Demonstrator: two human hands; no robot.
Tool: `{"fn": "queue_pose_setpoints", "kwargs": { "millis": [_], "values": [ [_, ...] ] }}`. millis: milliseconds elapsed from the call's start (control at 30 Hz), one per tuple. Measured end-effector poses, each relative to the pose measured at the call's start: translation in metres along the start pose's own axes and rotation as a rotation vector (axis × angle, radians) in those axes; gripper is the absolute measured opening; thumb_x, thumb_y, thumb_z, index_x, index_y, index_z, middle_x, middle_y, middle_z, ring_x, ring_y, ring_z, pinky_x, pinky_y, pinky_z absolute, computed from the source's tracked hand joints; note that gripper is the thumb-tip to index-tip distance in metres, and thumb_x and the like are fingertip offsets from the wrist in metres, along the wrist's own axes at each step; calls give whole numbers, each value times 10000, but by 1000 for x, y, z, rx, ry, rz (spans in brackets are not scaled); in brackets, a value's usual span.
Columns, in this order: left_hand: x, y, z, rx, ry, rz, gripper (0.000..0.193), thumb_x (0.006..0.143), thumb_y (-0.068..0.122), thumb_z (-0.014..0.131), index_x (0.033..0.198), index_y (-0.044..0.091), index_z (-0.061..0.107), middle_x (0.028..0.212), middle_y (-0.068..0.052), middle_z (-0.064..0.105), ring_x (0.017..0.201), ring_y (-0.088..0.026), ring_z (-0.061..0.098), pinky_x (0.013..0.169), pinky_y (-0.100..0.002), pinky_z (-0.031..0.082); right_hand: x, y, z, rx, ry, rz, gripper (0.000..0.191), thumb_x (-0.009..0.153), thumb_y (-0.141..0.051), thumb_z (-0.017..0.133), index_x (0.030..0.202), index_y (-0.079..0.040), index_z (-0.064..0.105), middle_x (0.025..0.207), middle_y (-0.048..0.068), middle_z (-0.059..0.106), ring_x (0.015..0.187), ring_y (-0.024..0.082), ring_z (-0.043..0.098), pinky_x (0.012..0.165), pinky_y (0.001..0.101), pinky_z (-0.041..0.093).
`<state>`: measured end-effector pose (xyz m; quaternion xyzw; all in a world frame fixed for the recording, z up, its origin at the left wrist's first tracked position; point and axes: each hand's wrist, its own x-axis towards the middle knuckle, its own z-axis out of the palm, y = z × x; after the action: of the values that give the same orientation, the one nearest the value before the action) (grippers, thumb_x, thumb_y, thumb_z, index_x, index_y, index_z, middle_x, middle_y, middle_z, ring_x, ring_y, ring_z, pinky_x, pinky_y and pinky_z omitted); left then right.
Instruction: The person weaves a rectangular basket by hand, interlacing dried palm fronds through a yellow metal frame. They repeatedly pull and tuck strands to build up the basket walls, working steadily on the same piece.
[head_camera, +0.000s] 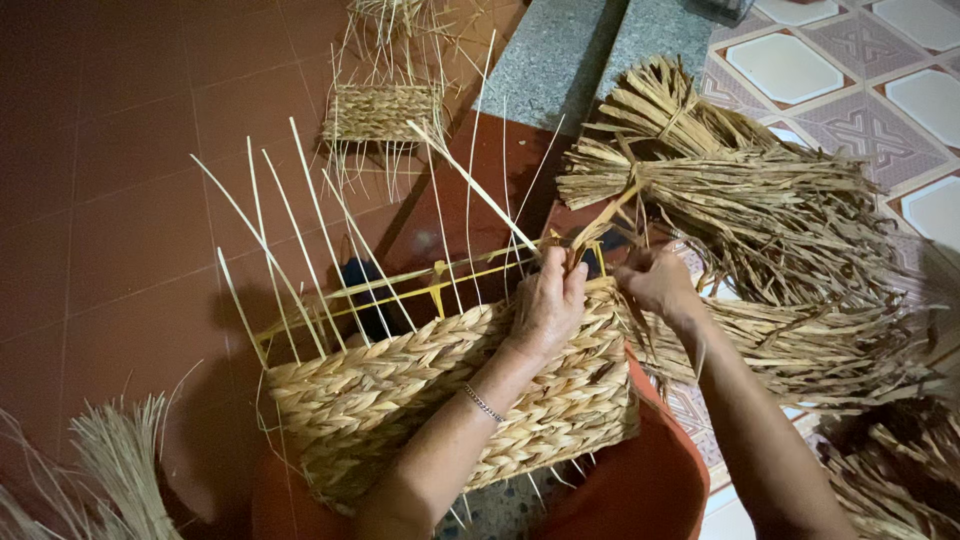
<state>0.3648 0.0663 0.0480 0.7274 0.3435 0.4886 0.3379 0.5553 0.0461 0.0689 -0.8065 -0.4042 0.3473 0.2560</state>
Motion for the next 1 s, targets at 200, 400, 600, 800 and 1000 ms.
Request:
{"fn": "queue_pose_setpoints", "kwargs": {
  "millis": [200, 400, 600, 800, 1000],
  "values": [
    [2, -9, 7, 7, 13, 10, 341, 975, 71, 656, 1225, 23, 428, 682, -117, 689, 507, -220, 669, 406, -359, 515, 24, 23, 12, 1195, -191, 80, 31, 909, 96, 570, 916, 98, 539, 1149, 168, 737, 1025, 206, 739, 988, 347, 637],
    [1, -39, 31, 262, -46, 110, 135, 1096, 46, 597, 1153, -12, 489, 739, -131, 688, 533, -184, 678, 377, -285, 548, 26, 28, 8, 272, -169, -447, 487, 901, -51, 686, 1365, -92, 543, 1260, 124, 694, 1107, 183, 697, 962, 344, 591],
    [-1, -37, 41, 743, -270, 110, 193, 1023, 63, 538, 1153, -66, 601, 794, -198, 692, 527, -179, 661, 588, -488, 609, 26, 15, 14, 193, -37, -343, 326, 979, -176, 662, 1265, -30, 719, 1211, 124, 764, 1071, 214, 734, 952, 382, 627],
    [13, 12, 12, 588, -786, -368, 461, 1123, 344, 270, 1302, -66, 380, 798, -160, 690, 778, -288, 703, 1074, -565, 361, 43, 35, 20, 614, -531, -471, 349, 971, -133, 606, 1299, -25, 659, 1187, 84, 752, 1119, 167, 691, 1048, 338, 523],
    [47, 29, -2, 494, -837, -290, 544, 1003, 586, 402, 812, 137, 643, 678, -40, 607, 645, -173, 633, 682, -388, 564, 73, 58, 22, 690, -636, -582, 562, 728, 137, 593, 1256, -19, 702, 1055, 106, 788, 879, 158, 715, 886, 313, 562]
  ]
}}
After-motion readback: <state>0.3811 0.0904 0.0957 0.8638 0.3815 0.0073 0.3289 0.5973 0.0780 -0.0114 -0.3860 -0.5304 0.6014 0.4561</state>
